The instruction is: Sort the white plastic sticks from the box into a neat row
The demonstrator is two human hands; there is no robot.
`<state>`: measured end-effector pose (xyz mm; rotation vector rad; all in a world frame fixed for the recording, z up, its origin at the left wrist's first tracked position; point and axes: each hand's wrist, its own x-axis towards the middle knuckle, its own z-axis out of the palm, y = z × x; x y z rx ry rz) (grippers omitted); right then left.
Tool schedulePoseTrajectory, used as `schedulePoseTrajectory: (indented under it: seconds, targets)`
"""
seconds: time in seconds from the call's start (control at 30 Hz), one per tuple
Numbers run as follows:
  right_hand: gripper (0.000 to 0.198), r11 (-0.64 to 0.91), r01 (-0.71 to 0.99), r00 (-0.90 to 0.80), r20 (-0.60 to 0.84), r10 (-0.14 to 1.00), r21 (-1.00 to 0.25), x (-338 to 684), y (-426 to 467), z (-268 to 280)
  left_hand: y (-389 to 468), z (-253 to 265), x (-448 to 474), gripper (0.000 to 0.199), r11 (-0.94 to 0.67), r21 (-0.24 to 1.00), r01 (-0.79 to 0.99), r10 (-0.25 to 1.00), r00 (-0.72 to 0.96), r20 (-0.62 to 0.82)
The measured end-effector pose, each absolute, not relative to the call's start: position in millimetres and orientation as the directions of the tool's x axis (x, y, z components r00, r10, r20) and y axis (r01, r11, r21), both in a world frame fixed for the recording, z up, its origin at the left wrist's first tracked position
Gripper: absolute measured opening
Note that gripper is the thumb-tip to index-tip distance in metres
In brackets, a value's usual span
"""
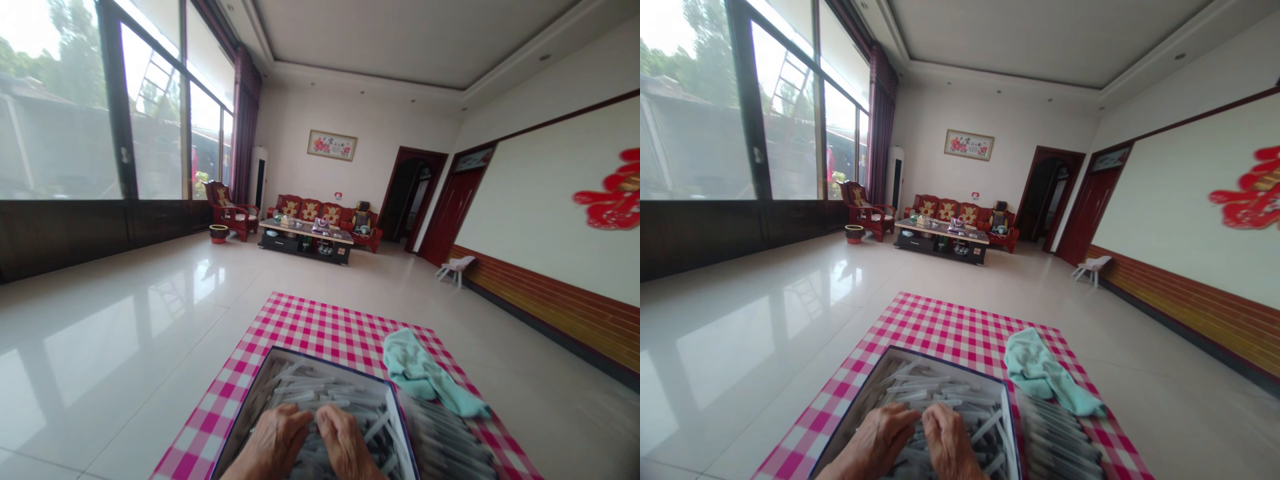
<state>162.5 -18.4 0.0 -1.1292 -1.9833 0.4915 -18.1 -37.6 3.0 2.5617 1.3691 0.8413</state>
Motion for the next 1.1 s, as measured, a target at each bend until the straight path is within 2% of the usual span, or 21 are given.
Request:
schedulePoseTrajectory:
  seconds: [0.13, 0.4, 0.53, 0.6, 0.87, 1.1]
  targets:
    - [0.01, 0.6, 0.501, -0.39, 0.456, 0.8, -0.624, 165, -22, 13, -38, 1, -18, 0.021, -0.58, 0.36, 0.731, 0.797, 0.418, 0.436]
    - [0.026, 0.577, 0.505, -0.382, 0.433, 0.817, -0.642, 165, -16, 4, -37, 2, -18, 0.02, -0.585, 0.339, 0.737, 0.799, 0.453, 0.394]
    - [0.007, 0.598, 0.505, -0.414, 0.433, 0.8, -0.623, 167, -19, 7, -37, 2, -18, 0.02, -0.574, 0.355, 0.738, 0.808, 0.438, 0.395]
    - [0.005, 0.605, 0.505, -0.427, 0.432, 0.795, -0.616, 168, -20, 9, -37, 1, -18, 0.019, -0.574, 0.36, 0.735, 0.807, 0.435, 0.399]
    - [0.036, 0.527, 0.592, -0.416, 0.329, 0.848, -0.61, 165, -15, -4, -38, 3, -18, 0.019, -0.579, 0.338, 0.742, 0.804, 0.451, 0.389]
    - [0.032, 0.546, 0.561, -0.455, 0.32, 0.831, -0.622, 164, -19, 5, -38, 3, -18, 0.02, -0.573, 0.331, 0.749, 0.805, 0.44, 0.398]
